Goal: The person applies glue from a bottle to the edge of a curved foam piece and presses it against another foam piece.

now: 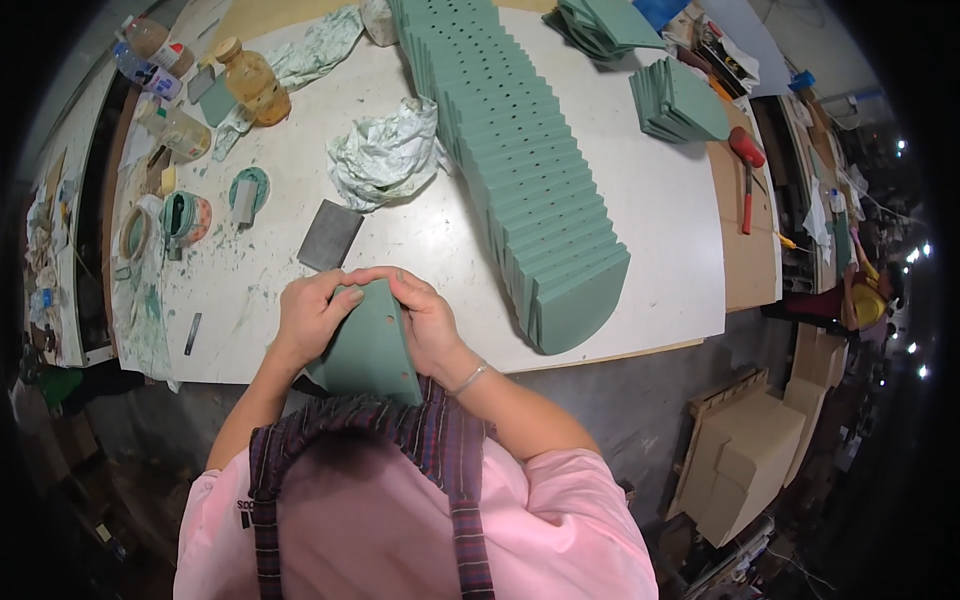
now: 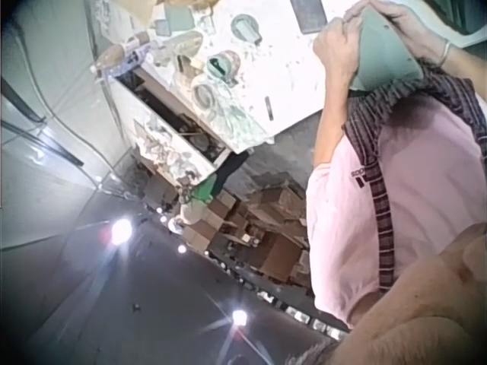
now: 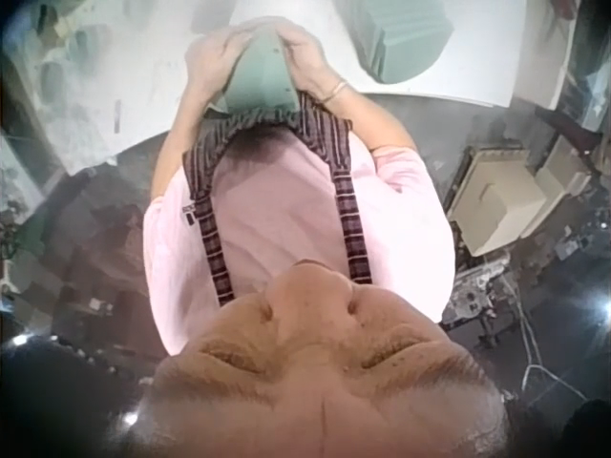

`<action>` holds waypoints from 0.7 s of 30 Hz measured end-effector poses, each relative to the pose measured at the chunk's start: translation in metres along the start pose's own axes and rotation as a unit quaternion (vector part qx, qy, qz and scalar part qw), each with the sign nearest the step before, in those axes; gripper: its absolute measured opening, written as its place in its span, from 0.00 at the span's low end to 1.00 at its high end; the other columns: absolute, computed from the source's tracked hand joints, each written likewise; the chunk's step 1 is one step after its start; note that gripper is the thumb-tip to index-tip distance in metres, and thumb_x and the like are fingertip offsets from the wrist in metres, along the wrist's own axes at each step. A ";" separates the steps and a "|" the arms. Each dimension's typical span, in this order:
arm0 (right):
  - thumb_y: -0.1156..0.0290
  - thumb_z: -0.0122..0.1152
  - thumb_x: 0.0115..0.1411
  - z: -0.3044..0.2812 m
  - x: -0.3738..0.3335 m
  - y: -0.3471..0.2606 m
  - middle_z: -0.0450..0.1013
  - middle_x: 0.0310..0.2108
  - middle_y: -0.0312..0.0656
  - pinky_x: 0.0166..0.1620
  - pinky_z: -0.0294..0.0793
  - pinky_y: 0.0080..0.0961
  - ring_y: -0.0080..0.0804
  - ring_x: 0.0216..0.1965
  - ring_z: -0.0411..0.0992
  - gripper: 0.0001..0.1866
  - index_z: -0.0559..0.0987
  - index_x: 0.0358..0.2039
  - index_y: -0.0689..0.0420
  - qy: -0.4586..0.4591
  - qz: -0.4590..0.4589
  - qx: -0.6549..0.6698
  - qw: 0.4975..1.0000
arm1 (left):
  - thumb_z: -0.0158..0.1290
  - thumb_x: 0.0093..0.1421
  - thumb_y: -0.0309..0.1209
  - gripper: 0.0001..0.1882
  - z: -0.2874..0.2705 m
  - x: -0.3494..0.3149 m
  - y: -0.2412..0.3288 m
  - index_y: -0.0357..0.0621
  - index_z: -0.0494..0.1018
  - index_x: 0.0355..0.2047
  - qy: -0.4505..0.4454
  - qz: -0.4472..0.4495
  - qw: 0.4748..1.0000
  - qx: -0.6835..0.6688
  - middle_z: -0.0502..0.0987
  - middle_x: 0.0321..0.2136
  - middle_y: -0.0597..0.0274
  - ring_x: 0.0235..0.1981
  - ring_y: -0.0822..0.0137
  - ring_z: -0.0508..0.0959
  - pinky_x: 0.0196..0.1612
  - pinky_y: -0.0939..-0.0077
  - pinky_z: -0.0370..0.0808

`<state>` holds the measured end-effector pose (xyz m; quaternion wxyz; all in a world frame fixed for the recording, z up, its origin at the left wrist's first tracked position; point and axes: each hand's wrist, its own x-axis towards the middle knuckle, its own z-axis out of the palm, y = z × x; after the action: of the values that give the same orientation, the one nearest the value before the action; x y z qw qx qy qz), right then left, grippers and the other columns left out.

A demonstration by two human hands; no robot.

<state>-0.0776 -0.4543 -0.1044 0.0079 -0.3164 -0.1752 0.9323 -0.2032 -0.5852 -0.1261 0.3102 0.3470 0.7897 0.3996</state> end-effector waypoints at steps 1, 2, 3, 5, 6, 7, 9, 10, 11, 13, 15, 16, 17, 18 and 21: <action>0.59 0.44 0.69 -0.001 0.000 -0.002 0.70 0.55 0.51 0.60 0.69 0.37 0.40 0.54 0.71 0.22 0.73 0.50 0.66 -0.002 -0.007 -0.034 0.999 | 0.55 0.59 0.48 0.20 -0.001 0.000 0.001 0.41 0.76 0.28 0.000 0.000 1.000 0.000 0.77 0.22 0.51 0.24 0.48 0.77 0.27 0.57 0.70; 0.59 0.44 0.70 -0.002 0.000 -0.003 0.70 0.55 0.51 0.60 0.69 0.37 0.39 0.54 0.71 0.22 0.73 0.50 0.66 -0.003 -0.015 -0.067 0.998 | 0.55 0.59 0.48 0.20 -0.001 -0.001 0.001 0.41 0.76 0.27 -0.005 -0.004 1.000 0.020 0.76 0.21 0.51 0.24 0.48 0.77 0.27 0.57 0.70; 0.59 0.44 0.70 -0.003 0.001 -0.004 0.70 0.55 0.51 0.60 0.69 0.37 0.39 0.54 0.71 0.22 0.73 0.50 0.66 -0.003 -0.015 -0.067 0.998 | 0.55 0.59 0.49 0.21 -0.001 -0.001 0.002 0.41 0.75 0.25 -0.011 -0.008 0.999 0.041 0.76 0.21 0.51 0.24 0.48 0.77 0.27 0.56 0.69; 0.59 0.43 0.70 -0.002 0.004 -0.006 0.71 0.54 0.51 0.59 0.70 0.37 0.39 0.53 0.71 0.21 0.73 0.49 0.66 -0.013 -0.022 -0.099 0.995 | 0.55 0.59 0.48 0.21 -0.003 -0.002 0.005 0.40 0.75 0.26 -0.015 -0.013 0.999 0.049 0.75 0.21 0.49 0.24 0.47 0.76 0.27 0.57 0.69; 0.59 0.43 0.70 -0.002 0.004 -0.007 0.71 0.54 0.51 0.59 0.70 0.37 0.39 0.53 0.71 0.21 0.73 0.49 0.66 -0.012 -0.022 -0.099 0.995 | 0.55 0.59 0.47 0.21 -0.004 -0.002 0.006 0.38 0.75 0.27 -0.018 -0.018 0.998 0.058 0.75 0.21 0.47 0.24 0.46 0.76 0.27 0.58 0.69; 0.59 0.43 0.70 -0.002 0.005 -0.007 0.71 0.54 0.51 0.59 0.70 0.37 0.39 0.54 0.71 0.22 0.73 0.50 0.66 -0.008 -0.027 -0.103 0.994 | 0.55 0.59 0.47 0.21 -0.004 0.000 0.006 0.38 0.75 0.27 -0.019 -0.018 0.998 0.058 0.75 0.21 0.47 0.24 0.46 0.76 0.27 0.58 0.69; 0.59 0.43 0.70 0.000 0.004 -0.007 0.71 0.54 0.52 0.59 0.70 0.37 0.39 0.54 0.71 0.22 0.72 0.50 0.67 -0.004 -0.031 -0.107 0.994 | 0.54 0.59 0.47 0.21 -0.004 0.004 0.006 0.39 0.75 0.27 -0.014 -0.015 0.998 0.059 0.75 0.22 0.47 0.24 0.46 0.76 0.27 0.58 0.69; 0.61 0.43 0.71 0.001 0.004 -0.009 0.72 0.53 0.51 0.57 0.72 0.34 0.37 0.51 0.73 0.21 0.72 0.51 0.67 0.001 -0.032 -0.077 0.997 | 0.54 0.59 0.47 0.21 -0.004 0.006 0.006 0.39 0.75 0.27 -0.014 -0.015 0.998 0.059 0.75 0.22 0.47 0.24 0.46 0.76 0.27 0.58 0.69; 0.63 0.42 0.72 0.004 0.003 -0.010 0.74 0.52 0.49 0.54 0.75 0.30 0.34 0.48 0.75 0.20 0.72 0.51 0.68 0.005 -0.032 -0.047 0.998 | 0.54 0.59 0.49 0.22 -0.004 0.007 0.006 0.39 0.74 0.26 -0.016 -0.016 0.998 0.057 0.75 0.22 0.49 0.24 0.46 0.76 0.27 0.57 0.69; 0.64 0.42 0.72 0.011 -0.002 -0.012 0.73 0.52 0.50 0.54 0.75 0.31 0.34 0.49 0.75 0.20 0.72 0.52 0.68 0.012 -0.043 -0.051 0.998 | 0.55 0.58 0.52 0.24 -0.004 0.007 0.007 0.40 0.74 0.24 -0.017 -0.017 0.998 0.054 0.76 0.21 0.50 0.24 0.47 0.77 0.27 0.55 0.69; 0.64 0.42 0.72 0.011 -0.006 -0.013 0.73 0.53 0.51 0.54 0.75 0.31 0.35 0.49 0.75 0.20 0.71 0.53 0.68 0.020 -0.056 -0.055 0.997 | 0.55 0.58 0.52 0.24 -0.006 0.007 0.011 0.40 0.74 0.24 -0.017 -0.010 0.997 0.071 0.76 0.22 0.50 0.25 0.47 0.77 0.28 0.55 0.70; 0.65 0.43 0.72 0.010 -0.007 -0.012 0.73 0.52 0.52 0.55 0.75 0.32 0.35 0.50 0.74 0.20 0.71 0.52 0.68 -0.001 -0.074 -0.088 0.993 | 0.55 0.58 0.52 0.24 -0.006 0.007 0.013 0.40 0.74 0.24 -0.017 -0.011 0.997 0.071 0.76 0.22 0.50 0.25 0.47 0.77 0.28 0.55 0.70; 0.65 0.43 0.72 0.008 -0.007 -0.012 0.73 0.52 0.53 0.55 0.74 0.33 0.35 0.50 0.74 0.19 0.72 0.52 0.69 -0.021 -0.092 -0.120 0.988 | 0.55 0.58 0.51 0.24 -0.007 0.006 0.014 0.39 0.74 0.24 -0.016 -0.007 0.996 0.088 0.76 0.22 0.50 0.25 0.46 0.77 0.28 0.55 0.70; 0.65 0.43 0.72 0.008 -0.006 -0.013 0.73 0.52 0.53 0.55 0.74 0.33 0.35 0.50 0.74 0.19 0.72 0.52 0.69 -0.021 -0.092 -0.121 0.988 | 0.55 0.57 0.51 0.24 -0.007 0.006 0.016 0.39 0.74 0.24 -0.014 -0.003 0.994 0.104 0.76 0.22 0.50 0.26 0.46 0.78 0.28 0.55 0.70; 0.67 0.45 0.71 0.004 -0.002 -0.014 0.74 0.51 0.54 0.56 0.74 0.33 0.37 0.50 0.74 0.17 0.74 0.49 0.69 -0.040 -0.106 -0.138 0.984 | 0.57 0.56 0.50 0.23 -0.010 0.004 0.025 0.39 0.72 0.22 0.013 0.003 0.990 0.142 0.76 0.21 0.51 0.25 0.47 0.77 0.27 0.55 0.69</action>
<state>-0.0792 -0.4431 -0.0956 0.0562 -0.2569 -0.3346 0.9049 -0.2058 -0.5756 -0.1010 0.2468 0.3848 0.8412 0.2887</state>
